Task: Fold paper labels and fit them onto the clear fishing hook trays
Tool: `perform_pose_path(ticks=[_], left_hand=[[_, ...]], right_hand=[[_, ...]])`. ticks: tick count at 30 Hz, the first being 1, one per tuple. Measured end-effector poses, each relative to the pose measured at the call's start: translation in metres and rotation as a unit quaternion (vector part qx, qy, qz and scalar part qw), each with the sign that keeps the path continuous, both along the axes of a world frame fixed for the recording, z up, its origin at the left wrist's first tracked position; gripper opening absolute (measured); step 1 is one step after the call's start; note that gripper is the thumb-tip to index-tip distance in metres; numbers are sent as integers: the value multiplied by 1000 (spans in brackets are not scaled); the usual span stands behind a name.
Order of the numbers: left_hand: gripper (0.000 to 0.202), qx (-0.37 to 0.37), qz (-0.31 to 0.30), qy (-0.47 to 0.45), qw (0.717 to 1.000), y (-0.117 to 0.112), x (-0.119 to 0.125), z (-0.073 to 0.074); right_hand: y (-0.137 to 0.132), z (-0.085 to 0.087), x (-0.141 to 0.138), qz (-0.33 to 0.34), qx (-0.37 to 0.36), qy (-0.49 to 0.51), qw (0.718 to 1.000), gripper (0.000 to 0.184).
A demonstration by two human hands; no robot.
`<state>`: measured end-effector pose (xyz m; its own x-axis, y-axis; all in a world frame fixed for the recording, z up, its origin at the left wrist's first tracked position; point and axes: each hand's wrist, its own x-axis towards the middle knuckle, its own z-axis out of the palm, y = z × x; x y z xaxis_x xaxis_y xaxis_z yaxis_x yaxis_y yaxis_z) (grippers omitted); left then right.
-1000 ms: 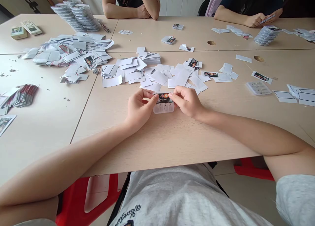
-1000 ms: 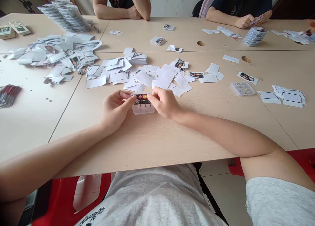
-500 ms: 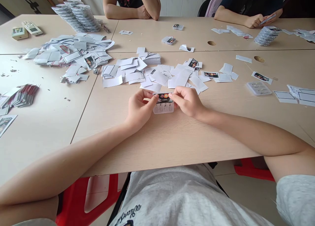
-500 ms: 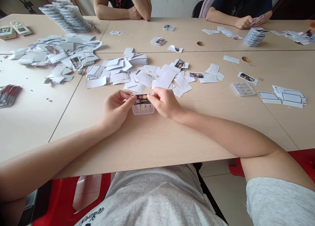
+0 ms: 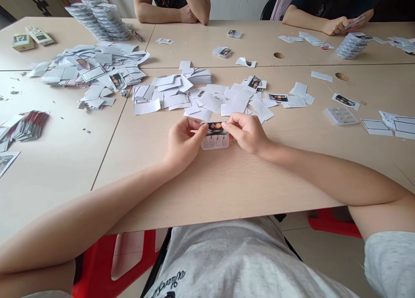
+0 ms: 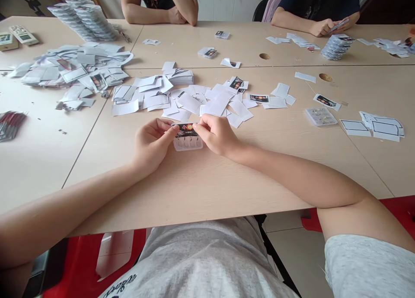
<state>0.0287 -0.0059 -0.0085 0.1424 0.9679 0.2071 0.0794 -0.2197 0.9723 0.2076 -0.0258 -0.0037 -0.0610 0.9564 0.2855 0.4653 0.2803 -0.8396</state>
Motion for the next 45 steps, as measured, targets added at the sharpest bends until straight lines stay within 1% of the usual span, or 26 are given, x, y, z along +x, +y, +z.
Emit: perform_pose_path(ticks=[13, 24, 45], left_hand=[[21, -15, -5, -20, 1000, 0, 2, 1], [21, -23, -3, -23, 999, -1, 2, 4], [21, -27, -1, -14, 1000, 0, 2, 3]], right_hand=[[0, -1, 0, -4, 1, -6, 1000, 28], [0, -1, 0, -6, 3, -12, 1000, 28], [0, -1, -3, -12, 11, -15, 1000, 29]])
